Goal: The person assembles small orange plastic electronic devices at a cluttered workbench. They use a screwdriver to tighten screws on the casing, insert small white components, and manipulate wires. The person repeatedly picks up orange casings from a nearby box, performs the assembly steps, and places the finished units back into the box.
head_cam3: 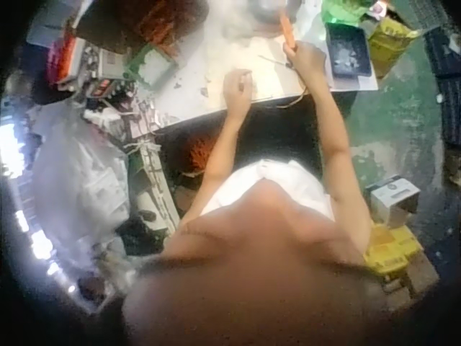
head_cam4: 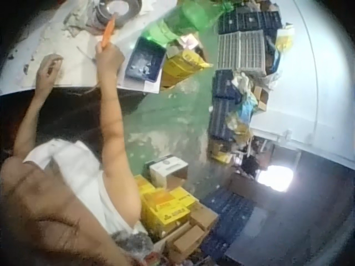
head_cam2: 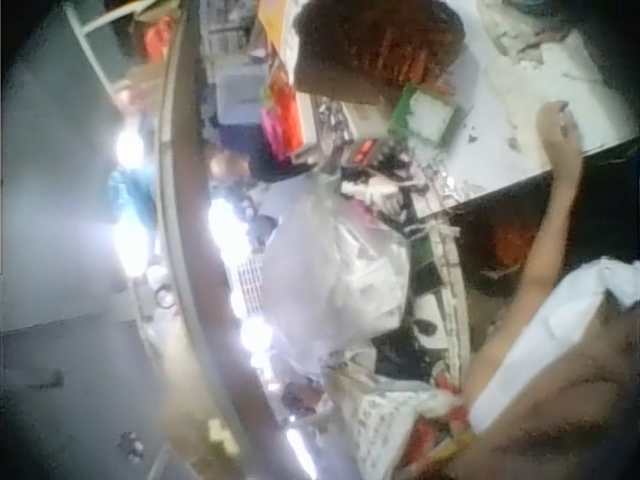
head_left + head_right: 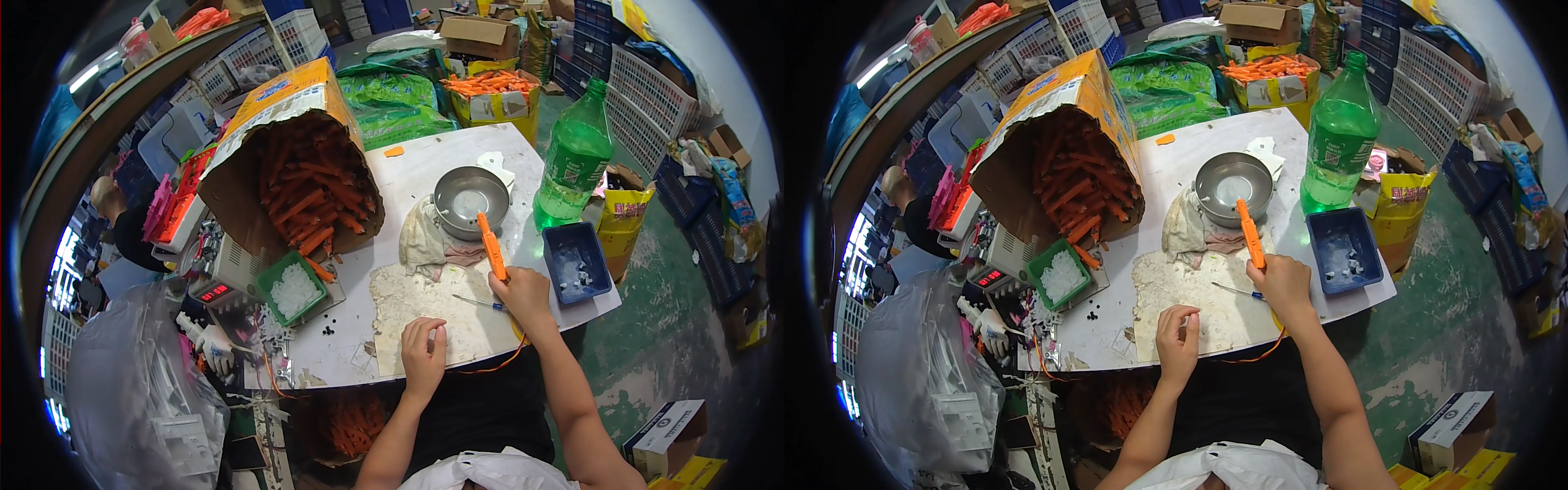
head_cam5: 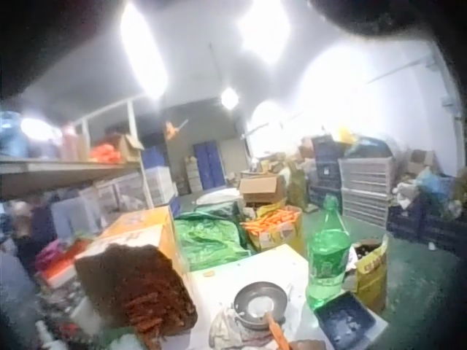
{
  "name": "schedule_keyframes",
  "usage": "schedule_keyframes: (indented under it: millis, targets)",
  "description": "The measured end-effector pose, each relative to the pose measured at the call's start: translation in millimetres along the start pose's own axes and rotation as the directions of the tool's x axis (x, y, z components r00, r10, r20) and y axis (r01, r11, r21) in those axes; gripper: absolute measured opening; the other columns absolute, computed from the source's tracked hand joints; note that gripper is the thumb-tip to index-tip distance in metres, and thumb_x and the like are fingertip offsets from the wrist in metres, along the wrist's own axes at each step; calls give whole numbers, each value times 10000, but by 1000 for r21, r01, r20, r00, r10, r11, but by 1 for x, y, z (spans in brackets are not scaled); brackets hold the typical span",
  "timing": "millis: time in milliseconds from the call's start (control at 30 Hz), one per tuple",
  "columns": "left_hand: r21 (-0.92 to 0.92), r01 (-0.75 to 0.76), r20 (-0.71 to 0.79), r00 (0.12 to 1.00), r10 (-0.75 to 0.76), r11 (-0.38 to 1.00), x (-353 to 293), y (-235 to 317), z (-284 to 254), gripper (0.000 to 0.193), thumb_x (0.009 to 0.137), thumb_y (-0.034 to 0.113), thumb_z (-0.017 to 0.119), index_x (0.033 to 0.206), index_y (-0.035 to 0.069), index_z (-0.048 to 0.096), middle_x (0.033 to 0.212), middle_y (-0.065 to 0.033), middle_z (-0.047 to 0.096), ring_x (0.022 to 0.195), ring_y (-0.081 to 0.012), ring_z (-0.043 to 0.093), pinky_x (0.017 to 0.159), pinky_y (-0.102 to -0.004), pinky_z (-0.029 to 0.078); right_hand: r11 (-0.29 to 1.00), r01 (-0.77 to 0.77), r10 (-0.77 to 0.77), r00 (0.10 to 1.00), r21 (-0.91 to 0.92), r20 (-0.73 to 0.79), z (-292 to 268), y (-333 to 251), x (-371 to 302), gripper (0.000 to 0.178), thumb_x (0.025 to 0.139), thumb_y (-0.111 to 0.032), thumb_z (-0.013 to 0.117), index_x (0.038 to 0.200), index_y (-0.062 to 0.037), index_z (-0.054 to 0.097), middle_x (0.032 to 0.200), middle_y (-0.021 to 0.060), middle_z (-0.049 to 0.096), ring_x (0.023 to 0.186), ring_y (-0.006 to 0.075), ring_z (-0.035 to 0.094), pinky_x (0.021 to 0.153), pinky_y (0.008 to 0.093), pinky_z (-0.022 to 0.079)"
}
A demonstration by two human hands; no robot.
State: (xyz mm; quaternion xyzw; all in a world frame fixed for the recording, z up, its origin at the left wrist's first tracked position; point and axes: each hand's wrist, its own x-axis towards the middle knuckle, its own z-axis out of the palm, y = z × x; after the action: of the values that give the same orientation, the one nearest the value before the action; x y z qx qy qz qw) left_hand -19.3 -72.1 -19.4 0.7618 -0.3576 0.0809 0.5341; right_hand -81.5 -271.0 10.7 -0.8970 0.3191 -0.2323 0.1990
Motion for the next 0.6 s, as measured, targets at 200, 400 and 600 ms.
schedule_keyframes:
  millis: [200, 400, 600]
  targets:
    - [-30, 38, 22, 999, -37, 999, -2, 1, -1, 108, 897, 105, 584, 958, 35, 639, 951, -120, 619, 923, -277, 559, 787, -351, 451, 1000, -10, 10, 1000, 18, 4, -2, -2, -1, 357, 804, -362, 636, 669, -34, 680, 566, 153, 610, 526, 334, 618, 540, 435, 468]
    - [-20, 32, 16, 999, -32, 999, -3, 1, -1, 127, 896, 112, 587, 987, 39, 640, 950, -116, 621, 901, -274, 561, 751, -345, 462, 1000, -12, 12, 1000, 15, 6, 1, 0, -2, 358, 798, -364, 634, 662, -36, 681, 563, 152, 609, 521, 332, 616, 540, 432, 466]
    - [-22, 35, 22, 999, -35, 999, -3, 0, 4, 134, 900, 114, 586, 996, 38, 642, 954, -112, 625, 885, -257, 574, 728, -329, 477, 999, -24, 24, 1000, 21, 11, -1, 2, 0, 358, 793, -367, 636, 659, -39, 687, 549, 147, 605, 518, 327, 616, 548, 429, 469]
